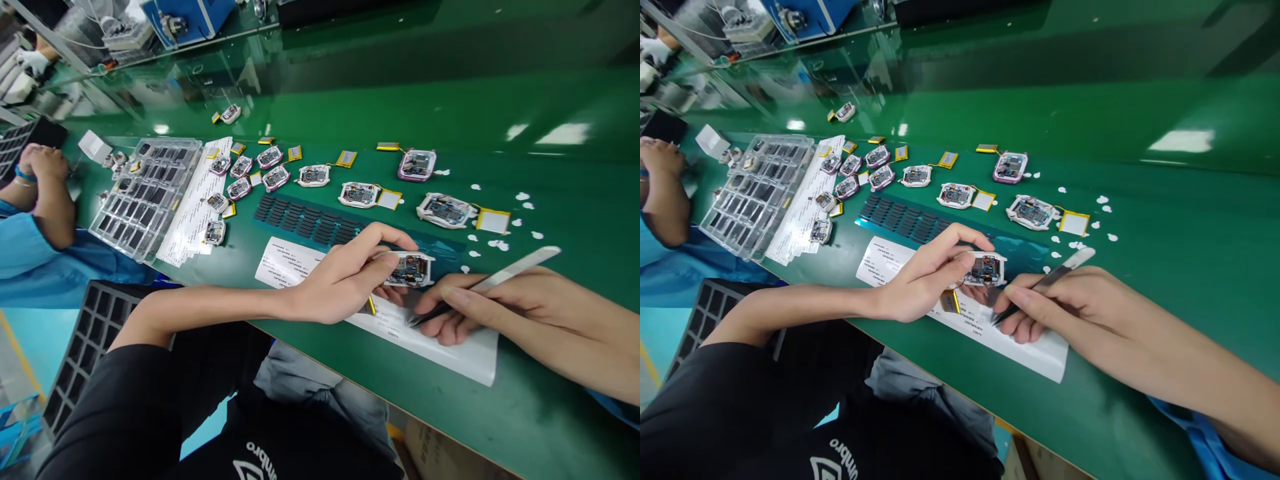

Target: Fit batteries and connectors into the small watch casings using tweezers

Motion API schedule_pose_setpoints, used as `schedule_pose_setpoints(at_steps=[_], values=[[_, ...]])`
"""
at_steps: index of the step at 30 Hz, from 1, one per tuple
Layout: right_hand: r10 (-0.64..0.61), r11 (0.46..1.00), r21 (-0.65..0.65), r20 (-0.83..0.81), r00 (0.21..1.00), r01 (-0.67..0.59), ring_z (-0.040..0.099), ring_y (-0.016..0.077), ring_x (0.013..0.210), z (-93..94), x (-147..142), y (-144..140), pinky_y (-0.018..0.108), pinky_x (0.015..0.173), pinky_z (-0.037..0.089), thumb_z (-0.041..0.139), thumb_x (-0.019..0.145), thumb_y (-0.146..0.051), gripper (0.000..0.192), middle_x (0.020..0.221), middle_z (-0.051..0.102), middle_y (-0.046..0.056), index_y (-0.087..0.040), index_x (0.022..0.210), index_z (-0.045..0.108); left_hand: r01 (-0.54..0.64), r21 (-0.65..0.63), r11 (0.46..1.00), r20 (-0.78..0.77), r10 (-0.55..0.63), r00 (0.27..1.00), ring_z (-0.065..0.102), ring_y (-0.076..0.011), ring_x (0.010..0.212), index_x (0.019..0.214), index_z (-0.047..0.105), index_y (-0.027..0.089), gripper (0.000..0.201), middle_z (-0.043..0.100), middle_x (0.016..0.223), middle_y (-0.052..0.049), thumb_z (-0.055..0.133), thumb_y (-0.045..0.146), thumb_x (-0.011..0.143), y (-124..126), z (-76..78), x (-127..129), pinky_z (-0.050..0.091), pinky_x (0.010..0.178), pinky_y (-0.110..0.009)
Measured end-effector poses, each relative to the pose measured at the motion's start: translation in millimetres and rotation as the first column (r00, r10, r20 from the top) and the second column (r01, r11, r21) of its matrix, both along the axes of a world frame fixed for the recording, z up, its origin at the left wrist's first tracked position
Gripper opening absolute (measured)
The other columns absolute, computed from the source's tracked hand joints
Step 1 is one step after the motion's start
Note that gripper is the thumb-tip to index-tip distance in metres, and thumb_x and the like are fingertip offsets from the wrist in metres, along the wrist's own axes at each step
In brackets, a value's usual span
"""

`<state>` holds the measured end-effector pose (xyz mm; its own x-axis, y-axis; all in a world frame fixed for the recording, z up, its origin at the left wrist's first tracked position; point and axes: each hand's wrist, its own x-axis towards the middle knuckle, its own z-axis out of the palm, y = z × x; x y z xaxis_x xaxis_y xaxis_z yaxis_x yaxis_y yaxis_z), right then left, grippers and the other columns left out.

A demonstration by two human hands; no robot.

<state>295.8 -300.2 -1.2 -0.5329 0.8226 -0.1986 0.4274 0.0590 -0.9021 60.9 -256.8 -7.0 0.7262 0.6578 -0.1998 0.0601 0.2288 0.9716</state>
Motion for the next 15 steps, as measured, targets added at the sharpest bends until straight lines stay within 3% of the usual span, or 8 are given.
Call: schedule_pose_setpoints(at_steps=[4, 9, 15], values=[[0.021, 0.991, -0.132, -0.029, 0.999, -0.024, 0.074, 0.0165, 0.062, 1.1, -2, 2, 0.023, 0.056, 0.064, 0.042, 0.097, -0.082, 0.063, 0.080, 0.080, 0.001, -0.036, 0.082, 0.083, 0.005, 0.017, 1.000, 0.010, -0.005, 1.000, 0.068, -0.0117, 0.075, 0.119, 0.047, 0.024, 0.015, 0.060, 0.086, 0.002, 0.047, 0.035, 0.108, -1, -0.3, 0, 0.055, 0.069, -0.023], [-0.084, 0.996, -0.025, 0.044, 0.996, 0.085, 0.073, 0.0192, 0.061, 0.7, -4, -4, 0.030, 0.059, 0.065, 0.045, 0.096, -0.080, 0.061, 0.074, 0.078, 0.002, -0.036, 0.080, 0.083, -0.021, 0.111, 0.994, 0.000, 0.021, 1.000, 0.061, -0.0115, 0.069, 0.120, 0.048, 0.022, 0.019, 0.058, 0.083, 0.003, 0.042, 0.037, 0.109, -1, -2.3, 0, 0.052, 0.070, -0.026], [-0.073, 0.997, -0.013, 0.082, 0.994, 0.074, 0.072, 0.0218, 0.063, 0.3, -14, -7, 0.035, 0.055, 0.063, 0.043, 0.094, -0.083, 0.065, 0.077, 0.079, 0.003, -0.035, 0.068, 0.078, -0.023, 0.148, 0.989, -0.015, 0.026, 1.000, 0.054, -0.0125, 0.066, 0.120, 0.049, 0.023, 0.020, 0.057, 0.079, 0.003, 0.041, 0.037, 0.109, -1, -2.8, -1, 0.048, 0.068, -0.029]])
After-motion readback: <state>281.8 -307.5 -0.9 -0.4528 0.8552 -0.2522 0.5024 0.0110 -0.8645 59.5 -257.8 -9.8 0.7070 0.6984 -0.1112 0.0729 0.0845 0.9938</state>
